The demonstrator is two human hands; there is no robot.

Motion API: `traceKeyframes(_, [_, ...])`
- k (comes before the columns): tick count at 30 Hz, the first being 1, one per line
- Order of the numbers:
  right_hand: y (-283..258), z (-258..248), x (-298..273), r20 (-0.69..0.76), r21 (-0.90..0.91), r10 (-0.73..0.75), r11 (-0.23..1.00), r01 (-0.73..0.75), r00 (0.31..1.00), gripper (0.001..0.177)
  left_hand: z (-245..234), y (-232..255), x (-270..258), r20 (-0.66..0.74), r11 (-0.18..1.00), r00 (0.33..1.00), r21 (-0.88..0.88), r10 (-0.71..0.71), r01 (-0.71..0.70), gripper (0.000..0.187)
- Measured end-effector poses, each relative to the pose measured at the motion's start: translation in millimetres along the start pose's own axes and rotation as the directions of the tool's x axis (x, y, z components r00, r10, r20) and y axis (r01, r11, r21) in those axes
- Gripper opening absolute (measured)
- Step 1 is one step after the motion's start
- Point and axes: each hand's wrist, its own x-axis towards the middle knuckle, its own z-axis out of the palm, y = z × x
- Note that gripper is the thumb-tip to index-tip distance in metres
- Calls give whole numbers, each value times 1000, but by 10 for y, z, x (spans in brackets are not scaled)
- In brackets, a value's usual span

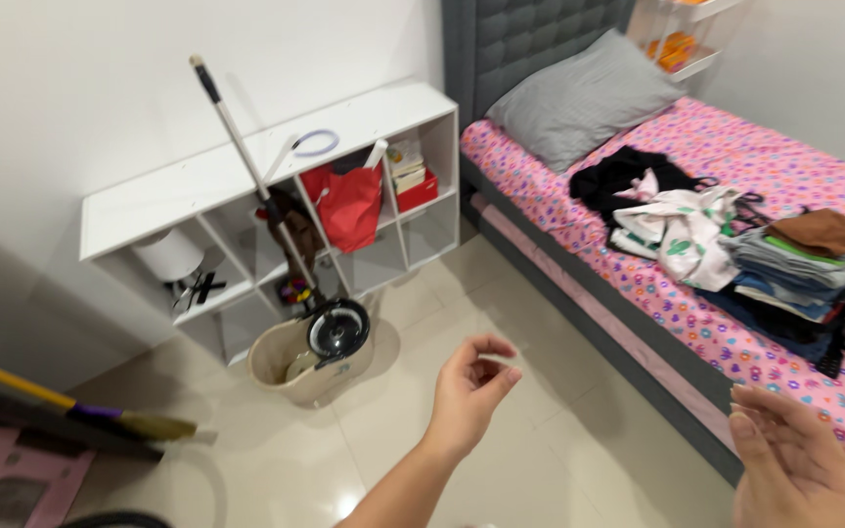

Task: The person uses a vacuum cleaner to clean the floor, then coils the power cable and secures it to the vacuum. The person then moves a small pink and white child's desk and chair into position against a wall.

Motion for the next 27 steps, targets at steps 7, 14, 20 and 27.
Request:
traceKeyframes(7, [331,128,98,32,5,67,998,-67,997,25,49,51,211,53,997,996,-3,72,-72,45])
traceKeyframes(14, [886,458,406,119,89,106,989,-117,987,23,-216,3,857,-6,973,976,-76,218,-218,43])
traceKeyframes(20, [1372,1095,889,212,81,142,983,-162,967,22,-924,-96,1634,-107,971,966,-4,237,-239,40])
traceKeyframes(27, [1802,1783,1251,186,110,216,965,-239,959,19,-1969,-151,2390,-286,985,943,10,169,-173,27])
